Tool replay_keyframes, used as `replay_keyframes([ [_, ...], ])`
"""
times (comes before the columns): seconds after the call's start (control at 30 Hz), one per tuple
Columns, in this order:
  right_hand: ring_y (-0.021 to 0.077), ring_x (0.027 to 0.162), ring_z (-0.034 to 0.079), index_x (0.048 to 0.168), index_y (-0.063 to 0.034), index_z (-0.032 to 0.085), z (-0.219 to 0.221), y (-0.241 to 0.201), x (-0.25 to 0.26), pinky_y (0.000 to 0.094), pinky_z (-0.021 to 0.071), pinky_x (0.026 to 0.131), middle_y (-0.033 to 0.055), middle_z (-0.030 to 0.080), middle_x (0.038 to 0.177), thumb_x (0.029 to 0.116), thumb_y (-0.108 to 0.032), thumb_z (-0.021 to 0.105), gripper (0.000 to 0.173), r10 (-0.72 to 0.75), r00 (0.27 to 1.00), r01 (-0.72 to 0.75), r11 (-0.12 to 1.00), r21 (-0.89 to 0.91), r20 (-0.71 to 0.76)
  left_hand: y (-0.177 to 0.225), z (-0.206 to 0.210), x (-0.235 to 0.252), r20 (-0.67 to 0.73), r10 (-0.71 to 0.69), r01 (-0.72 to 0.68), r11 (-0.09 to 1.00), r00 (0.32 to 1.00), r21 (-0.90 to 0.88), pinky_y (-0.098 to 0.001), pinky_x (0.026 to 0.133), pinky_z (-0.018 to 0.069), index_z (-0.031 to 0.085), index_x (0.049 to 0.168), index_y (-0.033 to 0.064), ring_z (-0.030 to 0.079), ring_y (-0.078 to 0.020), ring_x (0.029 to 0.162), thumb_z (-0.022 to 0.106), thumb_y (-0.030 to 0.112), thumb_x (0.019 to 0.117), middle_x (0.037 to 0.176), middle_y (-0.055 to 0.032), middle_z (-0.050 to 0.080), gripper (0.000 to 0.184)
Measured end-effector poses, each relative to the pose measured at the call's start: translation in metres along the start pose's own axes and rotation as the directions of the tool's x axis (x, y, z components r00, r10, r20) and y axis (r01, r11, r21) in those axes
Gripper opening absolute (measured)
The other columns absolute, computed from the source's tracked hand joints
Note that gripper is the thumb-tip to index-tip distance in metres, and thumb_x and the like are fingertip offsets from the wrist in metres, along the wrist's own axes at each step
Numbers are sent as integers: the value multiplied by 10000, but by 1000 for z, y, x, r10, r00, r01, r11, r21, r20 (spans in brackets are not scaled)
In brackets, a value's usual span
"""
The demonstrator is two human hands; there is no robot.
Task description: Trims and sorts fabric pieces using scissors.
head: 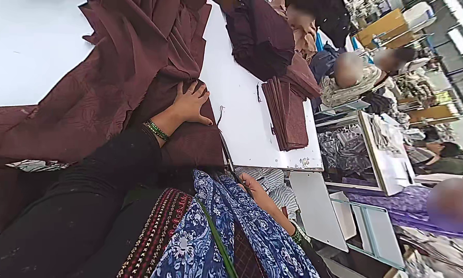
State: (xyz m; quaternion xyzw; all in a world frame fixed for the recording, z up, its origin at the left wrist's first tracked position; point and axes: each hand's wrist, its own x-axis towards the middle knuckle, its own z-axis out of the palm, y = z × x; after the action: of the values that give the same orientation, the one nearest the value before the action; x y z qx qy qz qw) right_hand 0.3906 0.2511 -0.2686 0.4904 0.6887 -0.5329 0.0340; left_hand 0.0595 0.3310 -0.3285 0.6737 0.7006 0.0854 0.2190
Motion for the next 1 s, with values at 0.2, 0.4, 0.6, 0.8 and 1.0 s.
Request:
replay_keyframes([
  [0.2, -24, 547, 463, 924, -57, 487, -6, 16, 4, 143, 427, 569, -78, 466, 639, 1054, -233, 476, 219, -28, 997, 41, 980, 194, -69, -4, 0, -14, -158, 85, -105, 987, 984, -121, -681, 1211, 113, 434, 1552, 53, 197, -425, 1556, 737, 536, 894, 1663, -205, 289, 871],
  [0.4, -39, 578, 538, 1090, -40, 487, -24, 46, 1, 144, 491, 594, -124, 551, 677, 997, -572, 463, 540, -150, 981, 184, 917, 353, -122, -5, -37, -161, -282, 206, -262, 948, 937, -181, -546, 830, 549, 748, 1020, 36, 698, -306, 916, 790, 272, 879, 944, -133, 721, 279],
  [0.6, -16, 541, 541, 1012, -135, 485, -37, 63, 7, 151, 467, 533, -113, 564, 652, 659, -861, 677, 830, -300, 951, 303, 845, 440, -80, -47, 53, -238, -283, -31, 101, 966, 959, 237, -770, 1143, 161, 567, 1474, 158, 385, -435, 1472, 832, 22, 765, 1548, -202, 476, 769],
  [0.8, -19, 513, 545, 1011, -180, 492, -32, 53, 21, 163, 483, 491, -131, 574, 650, 730, -698, 774, 653, -520, 853, 482, 761, 434, -35, 56, 104, -205, -596, 221, -252, 967, 772, 33, -553, 1034, 478, 770, 1056, 87, 734, -295, 1003, 581, 45, 940, 1017, -116, 769, 226],
  [1.0, -72, 533, 552, 1037, -171, 472, -36, 30, 28, 115, 469, 504, -182, 589, 649, 720, -394, 876, 560, -612, 774, 630, 718, 297, -161, 13, 216, -274, 265, -232, 330, 838, 936, -434, -640, 1036, 430, 668, 1121, -125, 632, -491, 1128, 504, 187, 1076, 1114, -334, 673, 356],
])
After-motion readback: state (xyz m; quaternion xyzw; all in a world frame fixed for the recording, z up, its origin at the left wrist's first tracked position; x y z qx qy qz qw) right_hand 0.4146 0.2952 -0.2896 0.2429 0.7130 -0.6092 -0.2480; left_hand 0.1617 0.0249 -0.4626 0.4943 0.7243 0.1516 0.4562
